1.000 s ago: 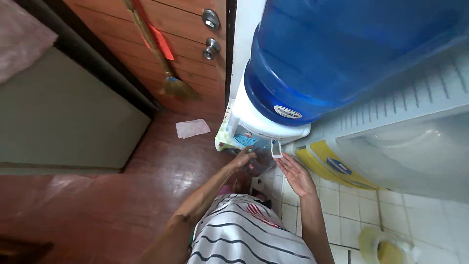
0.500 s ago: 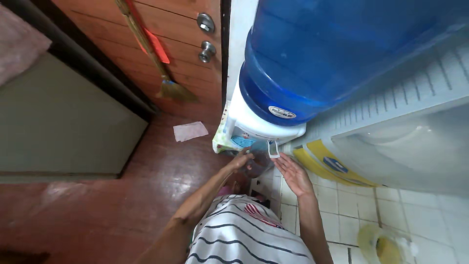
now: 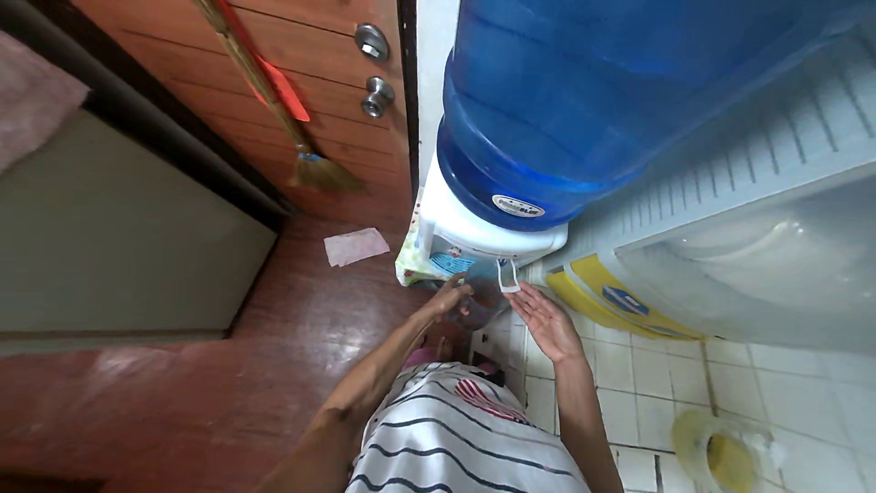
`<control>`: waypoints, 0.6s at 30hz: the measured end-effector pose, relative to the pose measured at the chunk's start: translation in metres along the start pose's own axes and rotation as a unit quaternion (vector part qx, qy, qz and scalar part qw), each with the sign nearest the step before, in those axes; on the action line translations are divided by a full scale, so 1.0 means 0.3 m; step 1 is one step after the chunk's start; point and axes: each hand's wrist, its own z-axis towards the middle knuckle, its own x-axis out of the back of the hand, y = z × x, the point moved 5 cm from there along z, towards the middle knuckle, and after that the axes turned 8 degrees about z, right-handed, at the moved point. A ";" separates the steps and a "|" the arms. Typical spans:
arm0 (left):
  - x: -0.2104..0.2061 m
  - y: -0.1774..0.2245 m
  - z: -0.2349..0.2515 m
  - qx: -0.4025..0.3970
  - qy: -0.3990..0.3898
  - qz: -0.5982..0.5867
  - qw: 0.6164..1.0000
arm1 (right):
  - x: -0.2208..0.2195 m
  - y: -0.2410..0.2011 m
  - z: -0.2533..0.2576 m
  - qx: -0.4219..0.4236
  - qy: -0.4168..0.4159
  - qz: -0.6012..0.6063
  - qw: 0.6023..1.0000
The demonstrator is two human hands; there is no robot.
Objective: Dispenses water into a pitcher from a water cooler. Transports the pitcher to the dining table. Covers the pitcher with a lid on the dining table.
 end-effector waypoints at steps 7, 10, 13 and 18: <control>-0.005 0.000 0.001 -0.003 0.001 -0.007 1.000 | 0.005 0.002 0.002 0.000 0.002 0.000 1.000; -0.003 0.000 0.006 -0.003 0.000 -0.003 1.000 | 0.009 0.007 0.005 0.000 0.006 -0.002 1.000; 0.001 -0.014 0.019 -0.002 0.000 -0.005 1.000 | 0.011 0.011 0.004 -0.002 0.010 -0.004 1.000; -0.002 -0.012 0.017 0.000 -0.002 -0.008 1.000 | 0.013 0.013 0.005 -0.001 0.007 0.000 1.000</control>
